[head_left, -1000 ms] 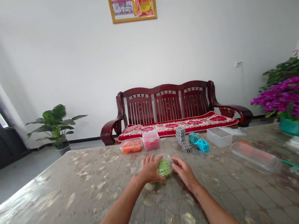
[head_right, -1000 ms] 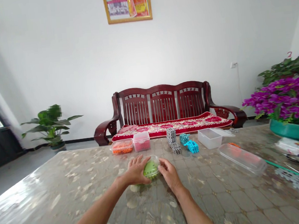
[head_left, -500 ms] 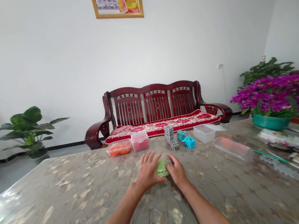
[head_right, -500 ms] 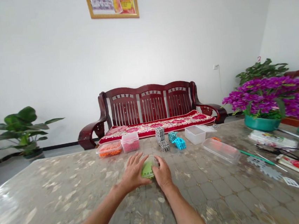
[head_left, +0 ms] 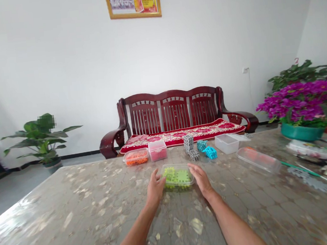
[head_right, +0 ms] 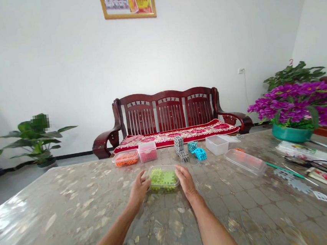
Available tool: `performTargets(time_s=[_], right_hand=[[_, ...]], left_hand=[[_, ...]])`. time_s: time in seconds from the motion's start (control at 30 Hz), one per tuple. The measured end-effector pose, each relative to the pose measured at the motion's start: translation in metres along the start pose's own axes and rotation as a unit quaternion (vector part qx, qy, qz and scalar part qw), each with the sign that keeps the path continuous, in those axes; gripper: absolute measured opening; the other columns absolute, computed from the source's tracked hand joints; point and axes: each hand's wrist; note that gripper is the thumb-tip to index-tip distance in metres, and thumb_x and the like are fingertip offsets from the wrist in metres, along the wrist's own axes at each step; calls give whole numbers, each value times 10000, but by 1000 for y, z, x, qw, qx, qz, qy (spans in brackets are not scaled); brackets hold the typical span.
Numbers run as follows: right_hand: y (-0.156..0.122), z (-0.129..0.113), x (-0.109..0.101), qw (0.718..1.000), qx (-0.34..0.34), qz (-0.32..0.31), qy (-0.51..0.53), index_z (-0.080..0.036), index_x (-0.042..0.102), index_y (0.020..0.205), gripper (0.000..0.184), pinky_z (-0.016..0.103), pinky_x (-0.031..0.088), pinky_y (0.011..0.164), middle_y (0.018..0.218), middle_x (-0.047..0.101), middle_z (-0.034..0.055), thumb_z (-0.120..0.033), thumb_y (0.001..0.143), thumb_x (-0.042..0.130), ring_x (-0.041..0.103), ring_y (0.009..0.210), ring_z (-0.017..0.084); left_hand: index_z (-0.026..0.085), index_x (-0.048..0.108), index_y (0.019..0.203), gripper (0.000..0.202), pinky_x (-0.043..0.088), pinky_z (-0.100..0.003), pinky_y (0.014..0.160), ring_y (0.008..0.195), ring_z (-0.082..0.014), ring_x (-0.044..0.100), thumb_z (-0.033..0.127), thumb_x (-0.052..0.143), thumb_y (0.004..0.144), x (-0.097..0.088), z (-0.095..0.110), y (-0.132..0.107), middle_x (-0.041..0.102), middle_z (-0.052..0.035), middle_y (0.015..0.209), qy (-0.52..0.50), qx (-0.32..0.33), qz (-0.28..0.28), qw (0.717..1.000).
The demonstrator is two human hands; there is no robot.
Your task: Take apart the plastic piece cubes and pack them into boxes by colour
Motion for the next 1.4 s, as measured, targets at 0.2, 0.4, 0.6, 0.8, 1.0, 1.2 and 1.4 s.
performTargets(time_s=[0.2, 0.4, 0.6, 0.8, 1.0, 1.2, 1.4], right_hand=[[11, -26, -18, 967, -71, -122, -211, -193, 558, 1361, 753, 461, 224, 1189, 1540, 372, 147, -600, 737, 666, 308, 1434, 316], [18, -72, -30, 880, -66, -295, -368, -166, 355, 1512, 1073, 441, 219, 1176, 1560, 356, 166, -593, 617, 765, 311, 1431, 330], [0, -89, -30, 843, -45, -303, -441, -197, 416, 1468, 1009, 493, 242, 1142, 1582, 297, 171, -549, 589, 766, 305, 1419, 365], [-19, -88, -62, 838, 0, -235, -492, -228, 464, 1426, 862, 519, 284, 1095, 1540, 366, 147, -447, 628, 703, 369, 1357, 371], [-43, -77, -134, 824, 58, -157, -541, -227, 415, 1470, 875, 491, 299, 1094, 1557, 356, 137, -420, 652, 658, 383, 1361, 354], [-65, -73, -208, 796, 128, -125, -578, -210, 445, 1461, 834, 457, 333, 1094, 1555, 368, 143, -420, 672, 616, 399, 1369, 352], [-81, -67, -265, 773, 184, -155, -587, -214, 418, 1480, 932, 439, 317, 1125, 1587, 313, 137, -380, 594, 658, 361, 1408, 352]], left_hand=[[132, 562, 1255, 446, 517, -195, 577, 765, -152, 701, 368, 602, 878, 7, 2, 4, 739, -91, 986, -88, -56, -32, 994], [138, 700, 1014, 449, 501, -207, 609, 706, -149, 663, 514, 646, 773, 14, 3, 2, 717, -31, 792, -134, -36, -63, 988], [127, 667, 1101, 550, 519, -275, 690, 753, -190, 674, 517, 655, 714, 12, -2, -3, 723, -38, 793, -141, -10, -80, 987], [130, 641, 1122, 605, 523, -357, 894, 1002, -264, 684, 472, 700, 627, 1, -14, -9, 736, -123, 1060, -127, 16, -86, 988], [156, 676, 1065, 472, 526, -402, 946, 1024, -284, 699, 460, 615, 708, -2, -20, -11, 757, -111, 1065, -54, 72, -115, 989], [174, 687, 1067, 439, 529, -409, 953, 1019, -277, 704, 456, 574, 750, -2, -19, -11, 761, -89, 1069, -7, 102, -127, 987], [187, 690, 1057, 446, 528, -411, 962, 1017, -278, 703, 484, 559, 750, -3, -19, -11, 764, -74, 1066, 20, 107, -128, 986]])
Point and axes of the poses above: each hand's wrist, its own y-axis towards the middle knuckle, its own x-axis out of the palm, z = x × y
